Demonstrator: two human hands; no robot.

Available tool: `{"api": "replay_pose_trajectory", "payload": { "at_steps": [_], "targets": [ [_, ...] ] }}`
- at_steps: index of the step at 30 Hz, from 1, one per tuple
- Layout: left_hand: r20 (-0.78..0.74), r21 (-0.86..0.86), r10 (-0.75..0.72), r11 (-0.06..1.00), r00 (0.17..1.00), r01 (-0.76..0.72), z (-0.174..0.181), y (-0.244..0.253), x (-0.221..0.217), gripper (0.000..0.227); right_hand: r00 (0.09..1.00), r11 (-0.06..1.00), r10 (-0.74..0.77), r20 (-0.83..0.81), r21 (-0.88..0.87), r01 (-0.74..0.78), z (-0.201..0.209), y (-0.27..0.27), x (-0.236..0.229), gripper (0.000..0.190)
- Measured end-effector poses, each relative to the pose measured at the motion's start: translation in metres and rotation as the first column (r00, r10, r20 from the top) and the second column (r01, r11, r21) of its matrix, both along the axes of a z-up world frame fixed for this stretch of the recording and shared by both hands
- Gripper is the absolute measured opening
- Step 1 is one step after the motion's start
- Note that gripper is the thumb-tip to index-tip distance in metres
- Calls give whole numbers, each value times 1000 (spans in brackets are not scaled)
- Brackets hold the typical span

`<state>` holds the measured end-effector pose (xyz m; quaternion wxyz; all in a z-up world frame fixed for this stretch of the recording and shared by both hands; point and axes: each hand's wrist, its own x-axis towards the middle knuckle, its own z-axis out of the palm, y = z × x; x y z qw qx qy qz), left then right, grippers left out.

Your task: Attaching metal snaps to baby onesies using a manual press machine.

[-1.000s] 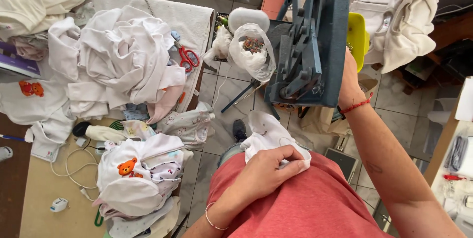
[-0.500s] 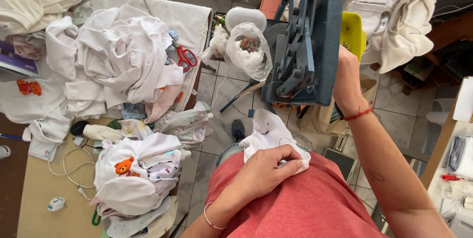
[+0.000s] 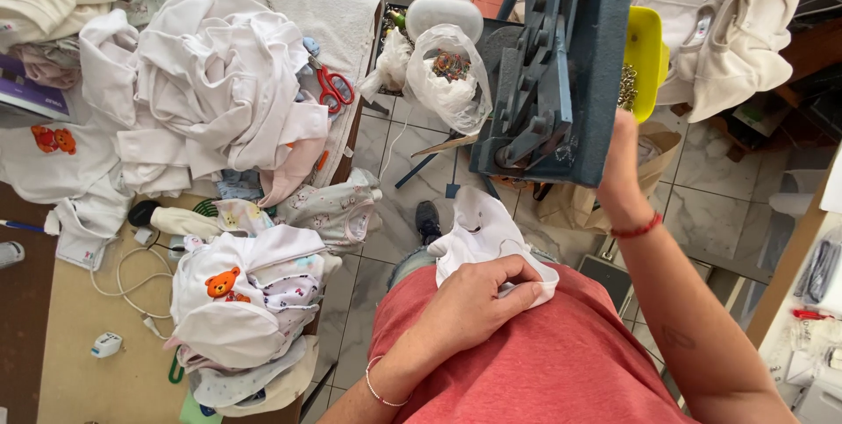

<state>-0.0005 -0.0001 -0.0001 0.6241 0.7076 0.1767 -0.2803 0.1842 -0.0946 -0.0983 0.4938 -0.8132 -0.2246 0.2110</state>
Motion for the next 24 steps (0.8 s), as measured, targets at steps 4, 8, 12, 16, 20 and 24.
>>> {"api": "replay_pose_trajectory", "payload": {
  "at_steps": [4,8,12,16,20,24],
  "targets": [
    [-18,-1,1,1000,1000,-1,0,0,2,17,944,995,-39,-328,74,67,9,25,-33,11],
    [33,6,-14,1000,999,13,-3,-3,-1,16,783,980,-46,-621,123,155,17,28,-49,18],
    [2,15,-28,999,1000,28,-2,-3,-1,17,588,896,-13,-809,251,365,6,14,-46,27],
    [-18,33,-41,999,999,42,1,-3,-2,18,512,911,45,-858,246,332,-22,-6,-48,18],
    [-102,45,-44,998,994,49,4,-3,3,17,583,916,14,-813,244,319,-47,-17,-51,7],
    [-153,14,-38,999,988,41,7,-3,5,17,988,960,123,-92,264,-95,-6,-21,-5,10]
  ]
}}
